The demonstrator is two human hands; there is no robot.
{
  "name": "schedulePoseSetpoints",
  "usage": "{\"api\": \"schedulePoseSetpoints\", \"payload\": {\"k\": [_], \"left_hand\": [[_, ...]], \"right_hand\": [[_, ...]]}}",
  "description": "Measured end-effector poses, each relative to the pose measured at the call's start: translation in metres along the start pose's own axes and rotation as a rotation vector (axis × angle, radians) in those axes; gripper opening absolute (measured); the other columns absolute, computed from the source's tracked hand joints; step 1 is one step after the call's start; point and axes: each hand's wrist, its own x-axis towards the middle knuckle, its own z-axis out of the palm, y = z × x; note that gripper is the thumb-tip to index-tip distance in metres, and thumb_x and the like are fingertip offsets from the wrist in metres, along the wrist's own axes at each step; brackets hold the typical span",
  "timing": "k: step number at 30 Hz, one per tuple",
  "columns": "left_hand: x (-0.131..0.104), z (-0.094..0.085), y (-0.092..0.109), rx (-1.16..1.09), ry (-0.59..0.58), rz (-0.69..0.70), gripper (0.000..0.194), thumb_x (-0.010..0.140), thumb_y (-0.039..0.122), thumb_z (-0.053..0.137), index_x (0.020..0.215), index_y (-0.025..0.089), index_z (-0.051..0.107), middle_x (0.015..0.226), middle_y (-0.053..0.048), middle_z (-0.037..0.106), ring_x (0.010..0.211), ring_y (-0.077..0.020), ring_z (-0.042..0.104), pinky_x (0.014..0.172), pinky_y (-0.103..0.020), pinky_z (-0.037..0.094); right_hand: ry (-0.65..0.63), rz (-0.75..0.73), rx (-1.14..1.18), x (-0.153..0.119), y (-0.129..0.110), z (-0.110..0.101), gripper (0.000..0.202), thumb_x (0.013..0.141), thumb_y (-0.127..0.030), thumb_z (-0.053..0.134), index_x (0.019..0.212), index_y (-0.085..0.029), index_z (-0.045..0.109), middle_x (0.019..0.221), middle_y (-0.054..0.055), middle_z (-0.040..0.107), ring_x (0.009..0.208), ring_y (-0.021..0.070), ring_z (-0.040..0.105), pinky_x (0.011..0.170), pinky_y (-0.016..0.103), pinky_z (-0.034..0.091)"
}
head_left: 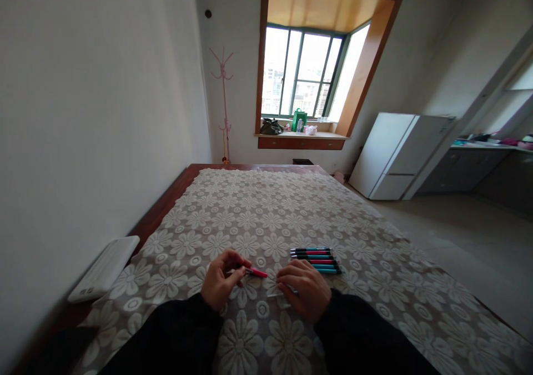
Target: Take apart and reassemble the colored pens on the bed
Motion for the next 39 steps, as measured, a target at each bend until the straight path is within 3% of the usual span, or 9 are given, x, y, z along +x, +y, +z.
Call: {"api": "schedulePoseSetpoints", "payload": {"k": [7,13,19,26,29,32,35,39], "left_hand": [[-0.004,0.000,-0.007,0.227,-0.101,0.079,0.015,0.075,0.026,0.070,0.085,0.019,0.061,0.086,-0.004,0.069,0.074,-0.0167,0.064,0.055,-0.024,0.048],[-0.009,0.001,-0.007,0.524,-0.127,0.159,0.008,0.075,0.019,0.066,0.081,0.020,0.060,0.070,0.002,0.060,0.053,-0.0106,0.052,0.051,-0.023,0.037],[-0.016,0.004,0.002,0.779,-0.224,0.326,0.037,0.068,0.005,0.059,0.099,0.024,0.064,0.095,-0.002,0.072,0.081,-0.0191,0.066,0.072,-0.030,0.049],[-0.016,0.004,-0.002,0.890,-0.361,0.294,0.020,0.090,0.031,0.062,0.108,0.025,0.069,0.106,-0.007,0.073,0.096,-0.0241,0.069,0.085,-0.035,0.052],[-0.014,0.003,-0.002,0.903,-0.350,0.343,0.024,0.097,0.029,0.052,0.109,0.024,0.073,0.103,-0.008,0.073,0.097,-0.0233,0.068,0.087,-0.035,0.051],[-0.013,0.003,-0.001,0.850,-0.310,0.381,0.024,0.098,0.032,0.051,0.103,0.024,0.074,0.096,-0.007,0.074,0.096,-0.0225,0.067,0.085,-0.033,0.052],[-0.014,0.003,-0.001,0.694,-0.280,0.345,0.017,0.096,0.032,0.057,0.101,0.024,0.070,0.093,-0.005,0.076,0.089,-0.0198,0.070,0.078,-0.030,0.053],[-0.018,0.003,-0.001,0.573,-0.322,0.372,0.021,0.096,0.029,0.056,0.113,0.024,0.067,0.098,-0.005,0.079,0.091,-0.0194,0.072,0.083,-0.032,0.054]], "right_hand": [[-0.004,0.011,-0.009,0.002,0.000,-0.003,0.014,0.094,-0.020,0.059,0.086,-0.023,0.070,0.092,-0.002,0.076,0.086,0.0184,0.063,0.080,0.036,0.041],[-0.110,0.056,-0.054,0.002,0.002,-0.005,0.011,0.084,-0.019,0.067,0.095,-0.023,0.069,0.097,0.003,0.073,0.092,0.0222,0.062,0.081,0.037,0.042],[-0.254,0.064,-0.113,0.002,0.007,-0.013,0.013,0.084,-0.023,0.073,0.096,-0.022,0.068,0.098,0.004,0.071,0.094,0.0232,0.061,0.081,0.036,0.043],[-0.316,0.015,-0.132,0.002,0.011,-0.017,0.006,0.088,-0.019,0.071,0.085,-0.020,0.066,0.092,0.003,0.069,0.091,0.0220,0.060,0.079,0.035,0.043],[-0.211,0.010,-0.073,0.002,0.010,-0.018,0.009,0.092,-0.014,0.060,0.085,-0.019,0.062,0.091,0.006,0.067,0.089,0.0219,0.058,0.079,0.035,0.044],[0.003,0.149,0.177,0.002,0.006,-0.016,0.012,0.097,-0.017,0.050,0.088,-0.020,0.057,0.084,0.005,0.065,0.080,0.0193,0.058,0.073,0.033,0.046],[0.195,0.302,0.599,0.003,-0.003,-0.013,0.009,0.098,-0.030,0.053,0.101,-0.021,0.055,0.080,0.002,0.064,0.072,0.0166,0.061,0.068,0.031,0.048],[0.265,0.353,0.926,0.005,-0.015,-0.011,0.032,0.093,-0.043,0.065,0.117,-0.023,0.059,0.083,0.002,0.066,0.075,0.0172,0.063,0.062,0.029,0.050]]}}
